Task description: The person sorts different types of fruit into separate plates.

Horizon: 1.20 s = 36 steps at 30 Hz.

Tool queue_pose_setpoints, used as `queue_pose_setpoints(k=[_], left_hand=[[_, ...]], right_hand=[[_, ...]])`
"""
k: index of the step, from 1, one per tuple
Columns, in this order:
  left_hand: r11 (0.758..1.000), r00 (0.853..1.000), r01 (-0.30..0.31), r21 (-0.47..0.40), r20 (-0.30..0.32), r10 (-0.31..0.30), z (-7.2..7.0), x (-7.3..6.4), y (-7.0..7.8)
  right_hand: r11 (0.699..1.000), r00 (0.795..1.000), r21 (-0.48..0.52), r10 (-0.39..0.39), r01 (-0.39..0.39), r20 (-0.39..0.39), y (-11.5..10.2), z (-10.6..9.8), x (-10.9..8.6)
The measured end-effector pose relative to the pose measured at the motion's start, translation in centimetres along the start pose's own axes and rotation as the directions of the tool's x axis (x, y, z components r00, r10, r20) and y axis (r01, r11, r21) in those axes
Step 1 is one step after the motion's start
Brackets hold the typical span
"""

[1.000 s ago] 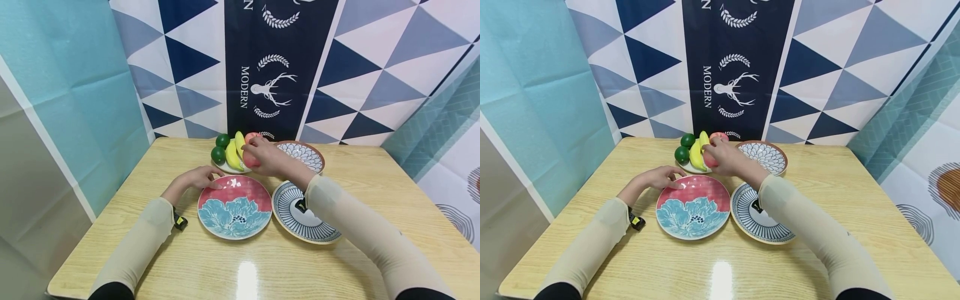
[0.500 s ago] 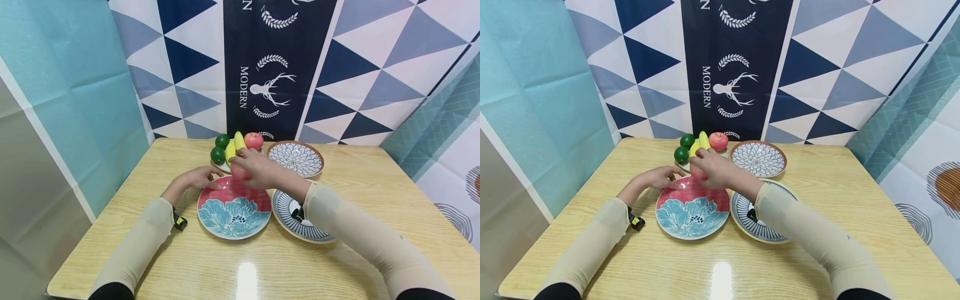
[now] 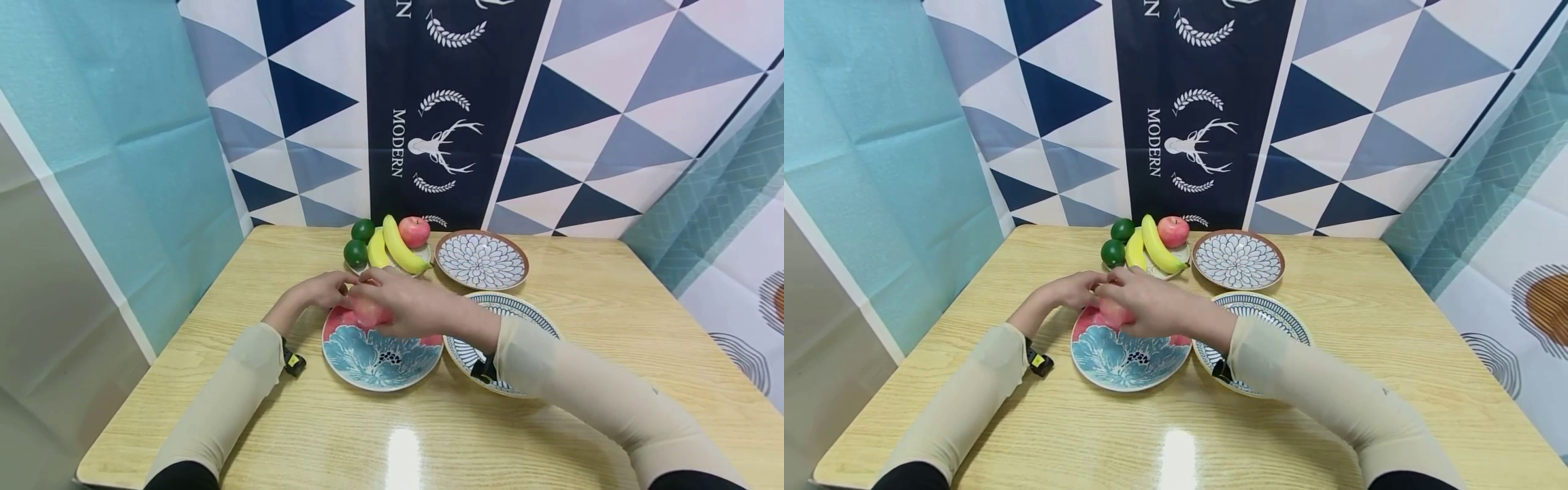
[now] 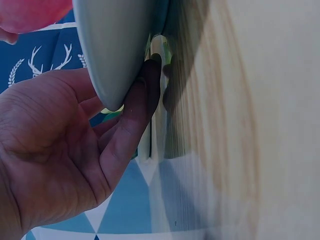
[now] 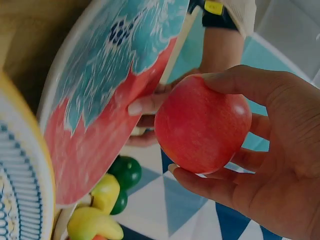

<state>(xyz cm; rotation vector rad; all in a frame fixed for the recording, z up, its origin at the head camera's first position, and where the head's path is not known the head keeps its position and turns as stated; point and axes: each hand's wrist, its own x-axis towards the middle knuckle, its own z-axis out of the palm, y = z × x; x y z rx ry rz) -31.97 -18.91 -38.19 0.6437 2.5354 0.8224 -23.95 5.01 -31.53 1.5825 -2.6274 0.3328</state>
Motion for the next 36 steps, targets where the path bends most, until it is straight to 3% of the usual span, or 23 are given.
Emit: queue_pose_setpoints(k=[14, 25, 36], left_hand=[[0.999, 0.999, -0.011, -0.03, 0.035, 0.012, 0.1, 0.0, 0.2], [0.999, 0.999, 0.04, -0.015, 0.029, -0.04, 0.0, 0.2, 0.2], [0.998, 0.998, 0.057, -0.027, 0.021, -0.057, 0.1, 0.1, 0.1]], right_hand=[[0.999, 0.994, 0.03, -0.032, 0.029, 0.102, -1.7, 1.9, -0.2], [0.999, 0.986, 0.0, -0.037, 0.038, 0.162, -2.7, 2.7, -0.2], [0.997, 0.984, -0.047, -0.049, 0.058, 0.171, -3.0, 3.2, -0.1]])
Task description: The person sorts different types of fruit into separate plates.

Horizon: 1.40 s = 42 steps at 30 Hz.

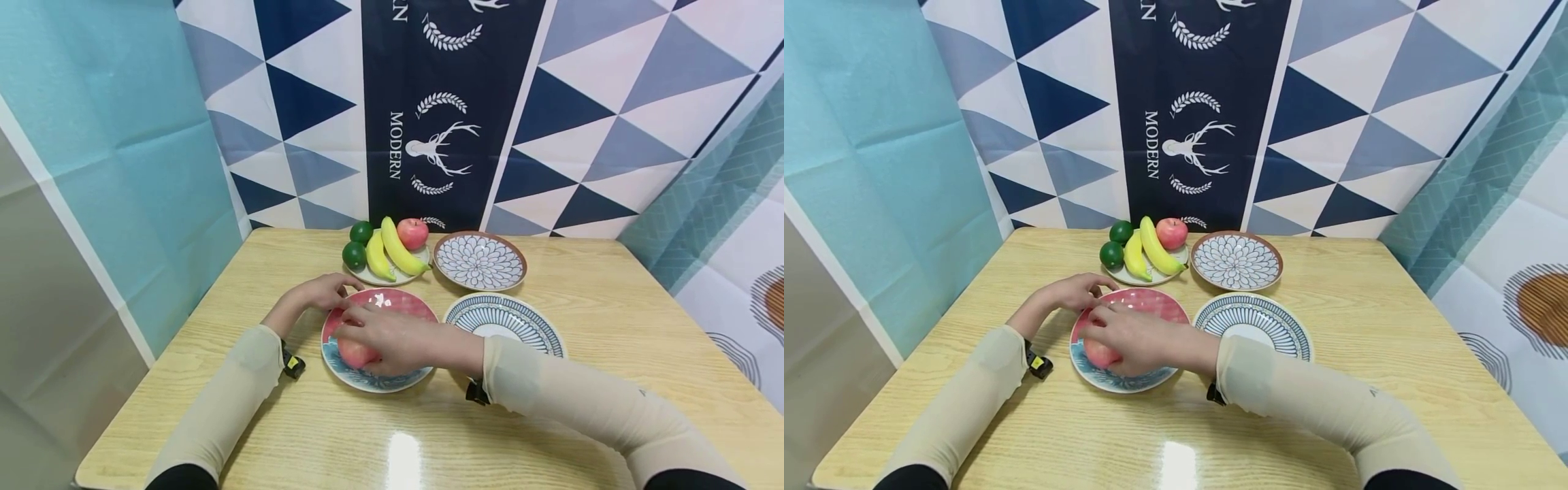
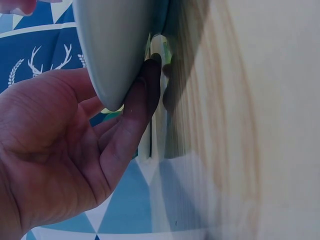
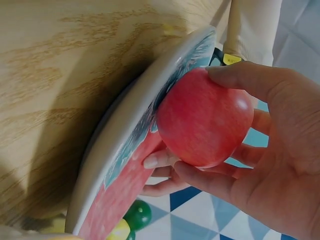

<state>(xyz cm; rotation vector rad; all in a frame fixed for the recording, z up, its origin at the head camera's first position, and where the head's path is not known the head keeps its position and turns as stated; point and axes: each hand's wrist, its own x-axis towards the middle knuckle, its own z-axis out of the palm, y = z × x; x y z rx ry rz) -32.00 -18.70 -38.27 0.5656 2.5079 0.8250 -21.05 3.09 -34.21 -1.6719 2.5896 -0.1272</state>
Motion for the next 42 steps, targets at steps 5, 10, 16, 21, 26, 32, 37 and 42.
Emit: queue_pose_setpoints(k=[5, 10, 16, 21, 26, 32, 37, 42], left_hand=[[1.0, 1.0, 0.0, 0.001, 0.001, 0.0, 0.0, -0.1, 0.0], [1.0, 1.0, -0.005, -0.002, 0.001, 0.005, 0.0, -0.1, 0.0], [1.0, 1.0, -0.007, -0.006, 0.001, 0.007, -0.1, -0.1, -0.1], [1.0, 1.0, -0.008, -0.012, 0.0, 0.008, -0.1, -0.1, -0.1], [1.0, 1.0, -0.007, -0.014, -0.002, 0.007, -0.1, -0.1, -0.1], [1.0, 1.0, -0.011, -0.013, 0.0, 0.011, -0.1, -0.1, -0.1], [1.0, 1.0, -0.021, -0.007, 0.004, 0.021, -0.1, -0.1, -0.2], [0.999, 0.999, -0.042, 0.003, 0.005, 0.042, -0.1, 0.0, -0.1]], right_hand=[[1.0, 1.0, -0.006, 0.008, -0.008, 0.009, -0.3, 0.0, -0.1], [1.0, 1.0, -0.007, -0.013, 0.013, -0.003, -0.2, 0.1, -0.2], [0.999, 1.0, -0.029, -0.016, 0.015, -0.006, -0.4, 0.1, -0.3], [0.999, 1.0, -0.033, -0.008, 0.008, -0.001, -0.5, 0.0, -0.4], [1.0, 1.0, -0.027, 0.002, -0.002, 0.007, -0.6, -0.1, -0.4], [1.0, 1.0, -0.02, -0.003, 0.003, 0.013, -0.5, -0.1, -0.5], [1.0, 1.0, 0.026, 0.008, -0.008, 0.017, -0.3, -0.5, -0.7], [1.0, 1.0, 0.007, -0.004, 0.004, -0.005, 0.1, -1.1, -0.8]])
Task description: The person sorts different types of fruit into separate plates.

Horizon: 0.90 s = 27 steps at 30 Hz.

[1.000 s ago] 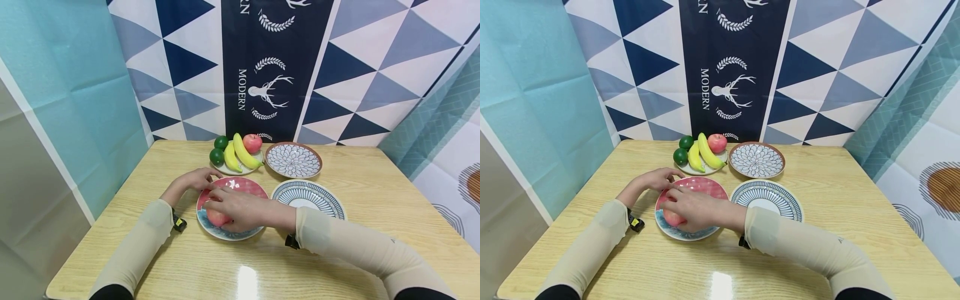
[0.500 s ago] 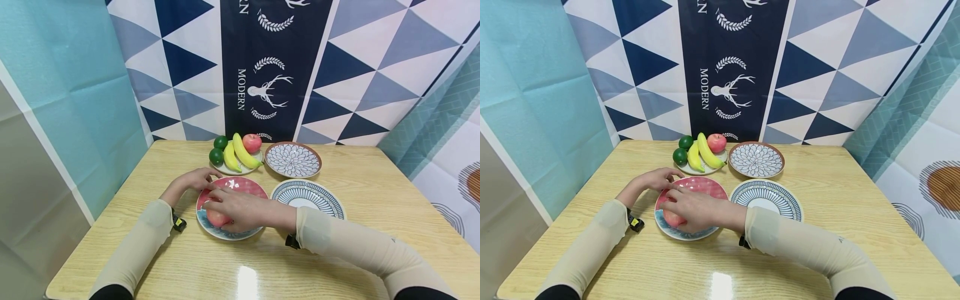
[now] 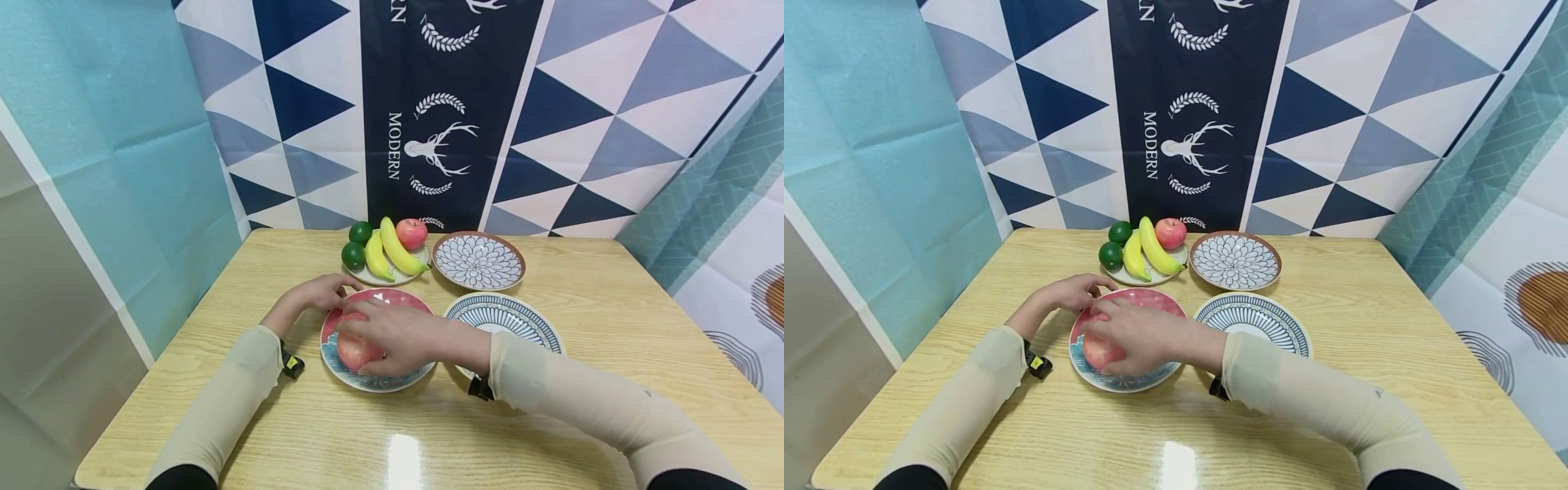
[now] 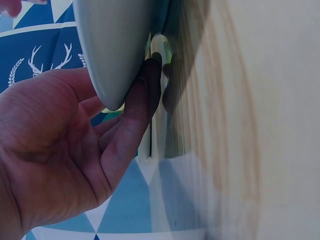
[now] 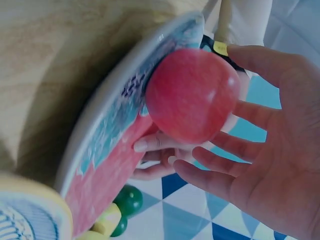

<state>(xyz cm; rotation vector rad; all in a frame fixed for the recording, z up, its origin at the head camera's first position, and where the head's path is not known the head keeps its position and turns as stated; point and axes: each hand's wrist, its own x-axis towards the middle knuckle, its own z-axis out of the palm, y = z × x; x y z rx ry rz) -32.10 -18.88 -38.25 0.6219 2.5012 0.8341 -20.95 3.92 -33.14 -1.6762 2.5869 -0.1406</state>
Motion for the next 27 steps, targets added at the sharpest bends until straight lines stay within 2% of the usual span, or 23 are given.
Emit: queue_pose_setpoints(k=[5, 12, 19, 27], left_hand=[[1.0, 1.0, -0.02, 0.001, 0.01, 0.02, 0.0, 0.0, -0.1], [0.999, 0.999, -0.039, 0.014, -0.008, 0.039, 0.0, -0.1, 0.1], [1.0, 1.0, -0.01, -0.005, -0.013, 0.01, 0.1, -0.1, 0.1], [1.0, 1.0, 0.02, -0.019, -0.012, -0.02, 0.3, -0.1, 0.1]], right_hand=[[0.999, 0.998, 0.022, -0.029, 0.03, -0.049, 0.8, -0.6, 0.0], [0.999, 0.994, 0.033, 0.001, 0.002, -0.107, 2.2, -1.6, -0.3], [0.997, 0.988, 0.001, 0.079, -0.08, -0.133, 4.3, -2.6, -0.6], [0.982, 0.974, 0.021, 0.19, -0.189, -0.125, 7.1, -2.9, -0.7]])
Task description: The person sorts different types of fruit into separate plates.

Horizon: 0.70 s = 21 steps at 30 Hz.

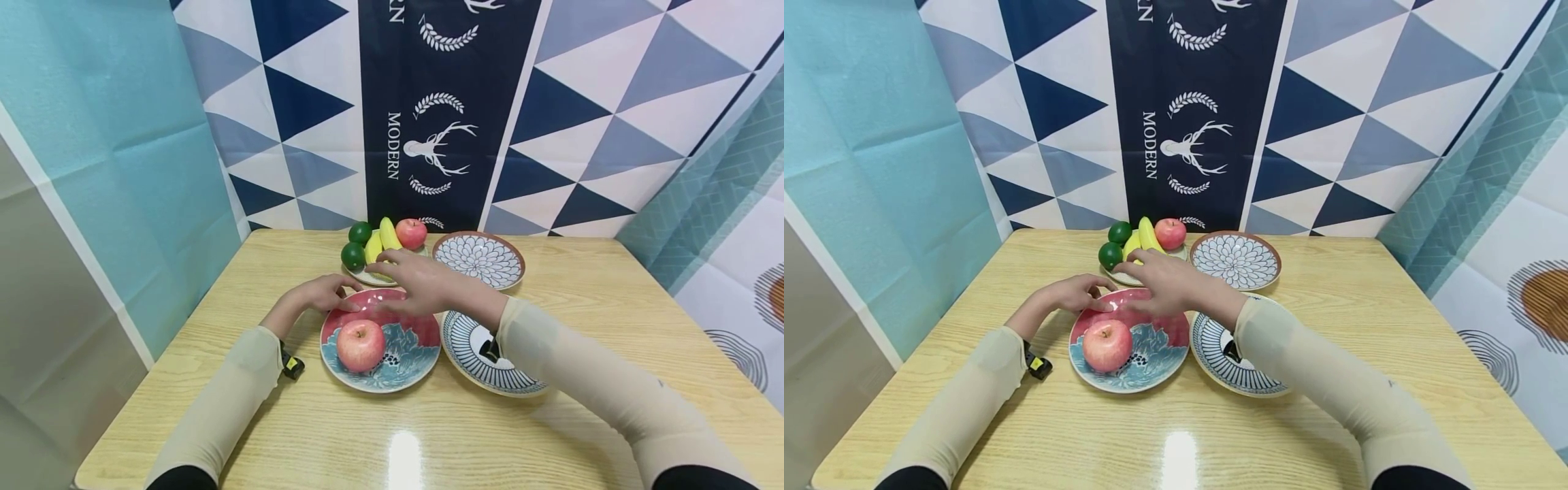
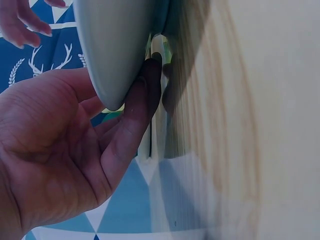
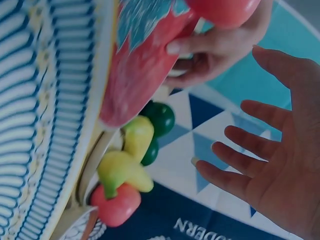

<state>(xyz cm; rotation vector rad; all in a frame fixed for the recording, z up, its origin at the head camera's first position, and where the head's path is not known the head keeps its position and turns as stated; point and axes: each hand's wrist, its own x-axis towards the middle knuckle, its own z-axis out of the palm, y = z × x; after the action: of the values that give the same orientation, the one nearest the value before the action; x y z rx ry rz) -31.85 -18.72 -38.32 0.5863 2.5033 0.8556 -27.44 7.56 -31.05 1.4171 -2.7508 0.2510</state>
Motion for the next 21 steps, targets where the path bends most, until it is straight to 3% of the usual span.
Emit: queue_pose_setpoints(k=[10, 21], left_hand=[[1.0, 1.0, 0.013, -0.004, 0.012, -0.013, -0.1, 0.1, 0.1], [0.999, 0.999, 0.03, -0.02, 0.019, -0.03, -0.2, 0.0, 0.3]], right_hand=[[0.988, 0.989, 0.033, 0.15, -0.15, -0.009, 4.0, -0.5, 0.7], [0.987, 0.986, -0.004, 0.16, -0.16, -0.039, 6.5, -1.3, 2.4]])
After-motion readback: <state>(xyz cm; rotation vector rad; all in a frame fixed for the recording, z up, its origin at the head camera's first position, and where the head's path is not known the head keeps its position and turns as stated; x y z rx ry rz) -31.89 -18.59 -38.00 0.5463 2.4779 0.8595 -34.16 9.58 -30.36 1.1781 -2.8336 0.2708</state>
